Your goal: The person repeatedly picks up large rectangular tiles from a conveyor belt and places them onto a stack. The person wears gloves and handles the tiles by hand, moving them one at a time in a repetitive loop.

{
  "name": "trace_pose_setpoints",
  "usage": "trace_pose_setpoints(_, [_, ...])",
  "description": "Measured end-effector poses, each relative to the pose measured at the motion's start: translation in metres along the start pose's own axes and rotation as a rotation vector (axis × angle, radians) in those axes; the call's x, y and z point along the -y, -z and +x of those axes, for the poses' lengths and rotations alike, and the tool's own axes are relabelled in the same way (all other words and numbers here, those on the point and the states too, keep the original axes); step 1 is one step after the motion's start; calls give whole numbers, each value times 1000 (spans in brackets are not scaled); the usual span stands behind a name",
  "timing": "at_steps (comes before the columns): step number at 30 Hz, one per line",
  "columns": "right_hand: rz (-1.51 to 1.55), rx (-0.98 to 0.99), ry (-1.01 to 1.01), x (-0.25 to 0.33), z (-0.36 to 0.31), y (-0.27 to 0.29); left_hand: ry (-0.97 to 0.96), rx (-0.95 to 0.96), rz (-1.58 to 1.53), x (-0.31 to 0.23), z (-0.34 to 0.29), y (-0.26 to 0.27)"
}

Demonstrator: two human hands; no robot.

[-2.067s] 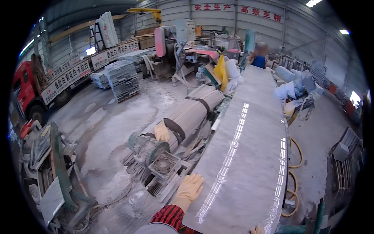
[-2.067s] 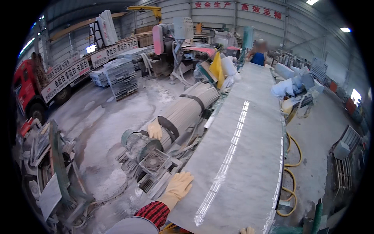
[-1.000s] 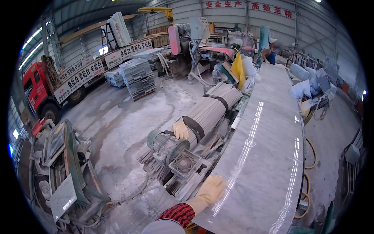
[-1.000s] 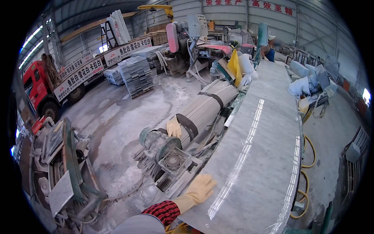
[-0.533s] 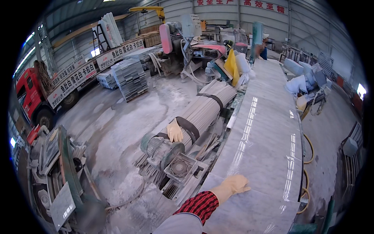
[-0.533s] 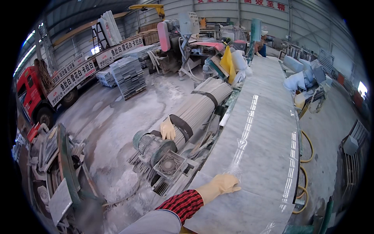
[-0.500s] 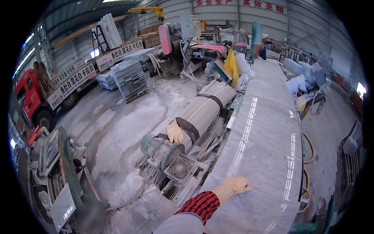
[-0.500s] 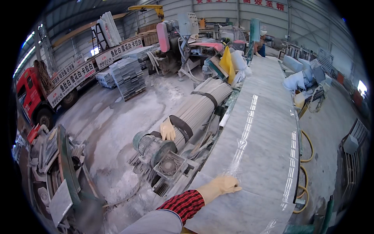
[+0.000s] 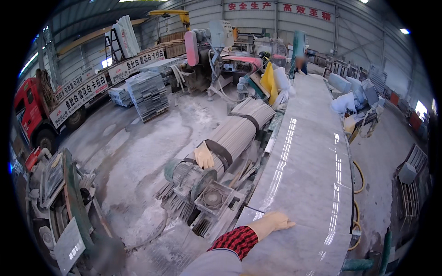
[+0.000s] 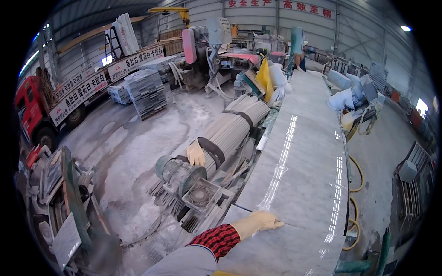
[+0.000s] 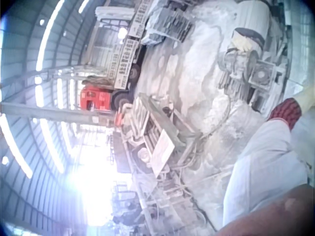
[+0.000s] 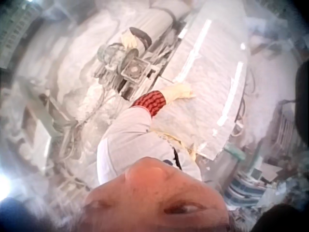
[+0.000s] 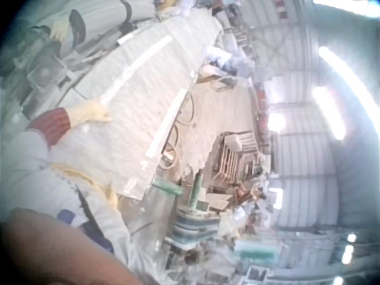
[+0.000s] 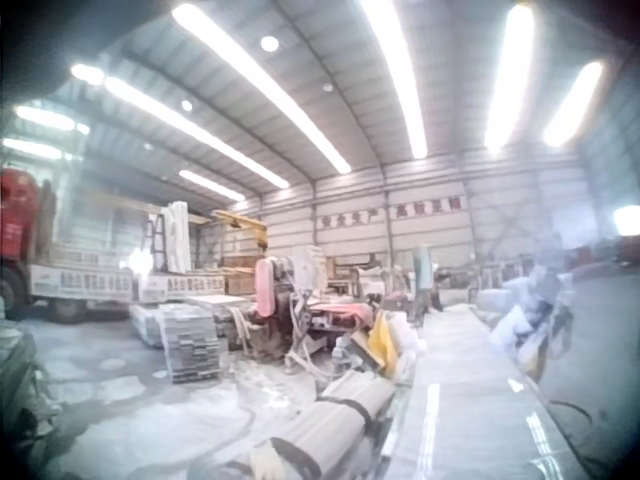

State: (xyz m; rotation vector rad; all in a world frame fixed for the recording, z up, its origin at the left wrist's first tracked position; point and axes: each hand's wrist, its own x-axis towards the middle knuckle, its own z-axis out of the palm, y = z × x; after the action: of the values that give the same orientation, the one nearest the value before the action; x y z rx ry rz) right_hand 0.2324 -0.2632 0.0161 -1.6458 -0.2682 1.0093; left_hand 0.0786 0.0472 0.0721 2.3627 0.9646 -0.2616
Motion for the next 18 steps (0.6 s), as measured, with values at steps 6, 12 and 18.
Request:
trace_pose_setpoints(6, [131, -13, -70, -14, -21, 27, -15, 4, -111, -9, -20, 7])
trace_pose_setpoints(12, [221, -67, -63, -32, -60, 106, 24, -145, -267, -96, -78, 51])
trace_pose_setpoints(18, [247, -367, 83, 30, -77, 192, -60, -261, -337, -218, -116, 50])
